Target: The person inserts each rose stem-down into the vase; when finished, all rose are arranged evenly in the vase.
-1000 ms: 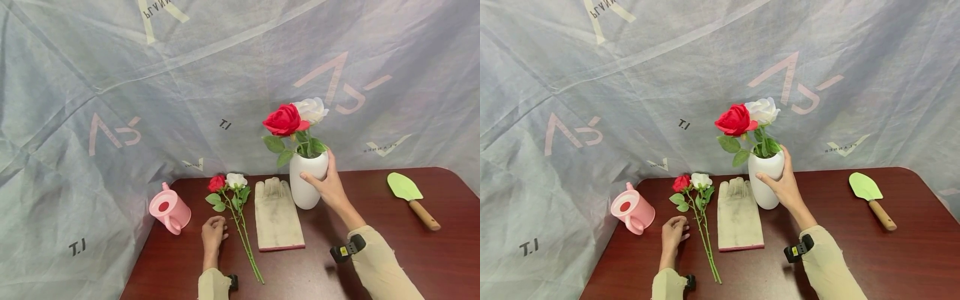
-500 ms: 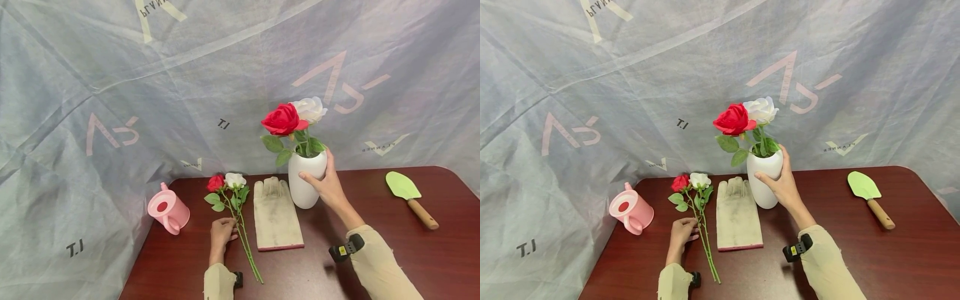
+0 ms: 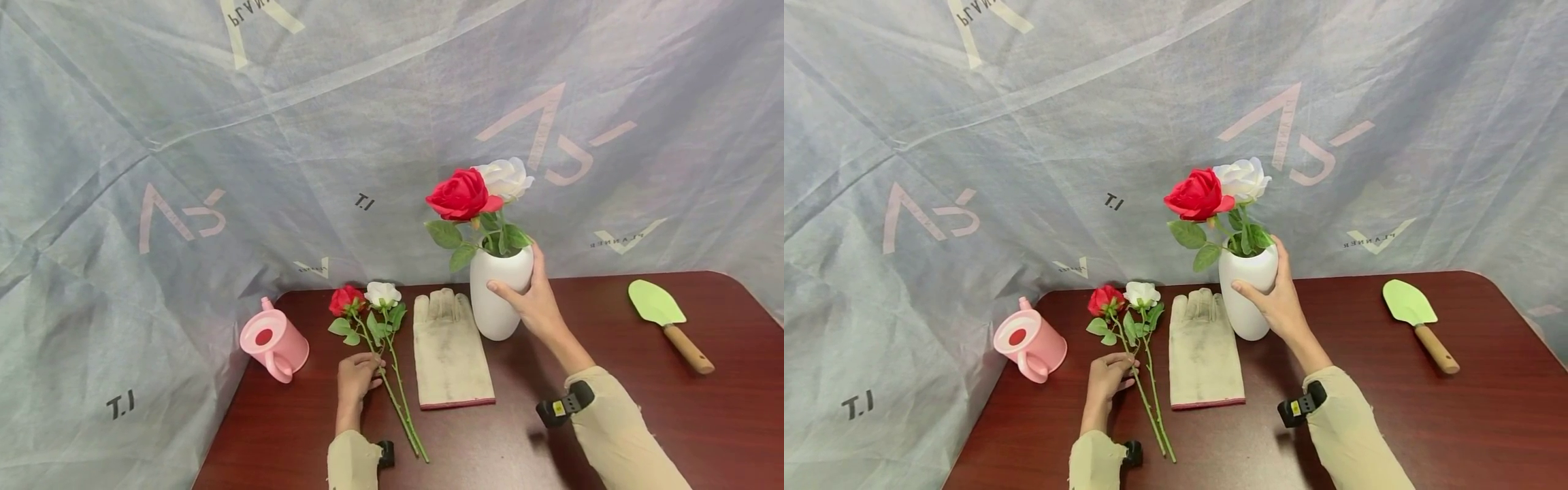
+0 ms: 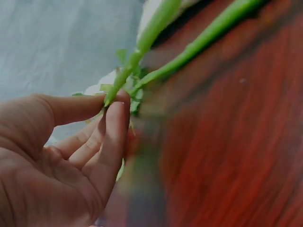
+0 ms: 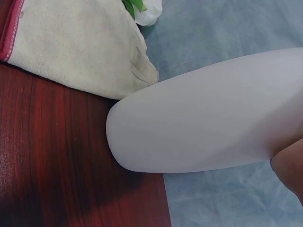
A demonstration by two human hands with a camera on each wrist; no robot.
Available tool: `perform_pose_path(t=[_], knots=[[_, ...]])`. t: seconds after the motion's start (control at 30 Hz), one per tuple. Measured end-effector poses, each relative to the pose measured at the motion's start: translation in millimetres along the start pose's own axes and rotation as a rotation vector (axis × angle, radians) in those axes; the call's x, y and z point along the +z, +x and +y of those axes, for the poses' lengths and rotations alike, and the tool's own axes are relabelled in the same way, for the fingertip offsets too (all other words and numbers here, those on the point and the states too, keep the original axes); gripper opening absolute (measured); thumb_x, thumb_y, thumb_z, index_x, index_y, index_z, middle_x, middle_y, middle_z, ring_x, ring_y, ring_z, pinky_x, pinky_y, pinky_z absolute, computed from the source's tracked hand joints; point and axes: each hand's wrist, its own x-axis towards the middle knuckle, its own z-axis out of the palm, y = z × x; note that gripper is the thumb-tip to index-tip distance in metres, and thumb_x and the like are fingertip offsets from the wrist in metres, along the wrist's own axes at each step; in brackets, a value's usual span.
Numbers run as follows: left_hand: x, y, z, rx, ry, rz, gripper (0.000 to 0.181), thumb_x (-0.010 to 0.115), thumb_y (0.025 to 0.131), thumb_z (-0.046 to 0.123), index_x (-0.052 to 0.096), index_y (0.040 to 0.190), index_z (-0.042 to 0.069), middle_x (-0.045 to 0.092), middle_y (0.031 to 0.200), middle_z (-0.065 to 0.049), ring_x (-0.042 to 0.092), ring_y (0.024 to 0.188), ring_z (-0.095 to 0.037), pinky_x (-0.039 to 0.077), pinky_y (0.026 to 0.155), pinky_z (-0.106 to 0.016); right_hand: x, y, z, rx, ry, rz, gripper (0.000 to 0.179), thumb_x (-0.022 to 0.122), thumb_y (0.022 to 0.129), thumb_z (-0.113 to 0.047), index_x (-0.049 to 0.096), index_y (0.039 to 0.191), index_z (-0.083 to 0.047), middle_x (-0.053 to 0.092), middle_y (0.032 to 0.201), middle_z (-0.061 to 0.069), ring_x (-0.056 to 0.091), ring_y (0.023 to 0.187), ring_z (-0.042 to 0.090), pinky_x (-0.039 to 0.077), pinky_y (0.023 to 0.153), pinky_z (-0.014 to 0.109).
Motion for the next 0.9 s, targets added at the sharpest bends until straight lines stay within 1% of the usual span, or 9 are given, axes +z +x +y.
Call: perform_pose_path(t=[0.13, 0.23, 0.37, 0.53, 0.73, 0.9], knots=[[-5.8, -3.4, 7.5, 0.017, -0.065, -0.012, 0.026, 0.058, 0.090, 0.005, 0.060, 0.110, -0.012, 0.068, 0.087, -0.016, 0.064, 0.072, -0.018, 0.056, 0.063, -0.032, 0, -0.1, -1, 0.002, -0.006, -0.002, 0.099, 0.075, 0.081, -0.021, 0.004, 0.148, -0.033, 0.031, 0.140, 0.010, 0.039, 0.119, 0.026, 0.034, 0.094, 0.052], [-8.9, -5.3, 12.9, 0.028, -0.132, -0.034, 0.029, 0.059, 0.090, 0.005, 0.057, 0.113, -0.013, 0.068, 0.089, -0.017, 0.065, 0.075, -0.018, 0.055, 0.064, -0.031, 0, 0.0, -1, -0.008, -0.008, -0.003, 0.098, 0.075, 0.081, -0.020, 0.005, 0.148, -0.034, 0.031, 0.140, 0.009, 0.039, 0.119, 0.026, 0.034, 0.093, 0.053], [-10.9, -6.9, 18.2, 0.062, -0.213, -0.056, 0.027, 0.060, 0.090, 0.005, 0.058, 0.111, -0.013, 0.068, 0.090, -0.018, 0.066, 0.075, -0.017, 0.055, 0.066, -0.031, 0, 0.0, -1, -0.020, -0.001, -0.004, 0.097, 0.074, 0.081, -0.019, 0.005, 0.148, -0.034, 0.031, 0.139, 0.009, 0.039, 0.119, 0.026, 0.034, 0.093, 0.053], [-11.1, -9.9, 27.2, 0.113, -0.298, -0.074, 0.025, 0.062, 0.088, 0.004, 0.059, 0.107, -0.012, 0.069, 0.087, -0.015, 0.066, 0.074, -0.016, 0.055, 0.069, -0.034, 0, 0.5, 1, -0.021, -0.007, -0.001, 0.098, 0.074, 0.081, -0.019, 0.005, 0.148, -0.034, 0.030, 0.140, 0.009, 0.038, 0.119, 0.026, 0.034, 0.093, 0.053], [-9.7, -13.5, 42.4, 0.128, -0.356, -0.083, 0.030, 0.065, 0.087, 0.008, 0.060, 0.110, -0.010, 0.070, 0.085, -0.010, 0.064, 0.071, -0.014, 0.055, 0.067, -0.030, 0, 0.7, 1, -0.017, -0.001, 0.001, 0.097, 0.075, 0.081, -0.020, 0.005, 0.148, -0.034, 0.030, 0.140, 0.009, 0.038, 0.119, 0.025, 0.034, 0.093, 0.053], [-6.3, -17.4, 54.7, 0.146, -0.440, -0.092, 0.032, 0.064, 0.087, 0.006, 0.057, 0.112, -0.012, 0.069, 0.087, -0.011, 0.065, 0.073, -0.014, 0.055, 0.067, -0.029, 1, 0.5, 0, -0.018, -0.005, 0.002, 0.098, 0.074, 0.081, -0.019, 0.004, 0.149, -0.030, 0.030, 0.141, 0.010, 0.038, 0.119, 0.026, 0.034, 0.093, 0.053]])
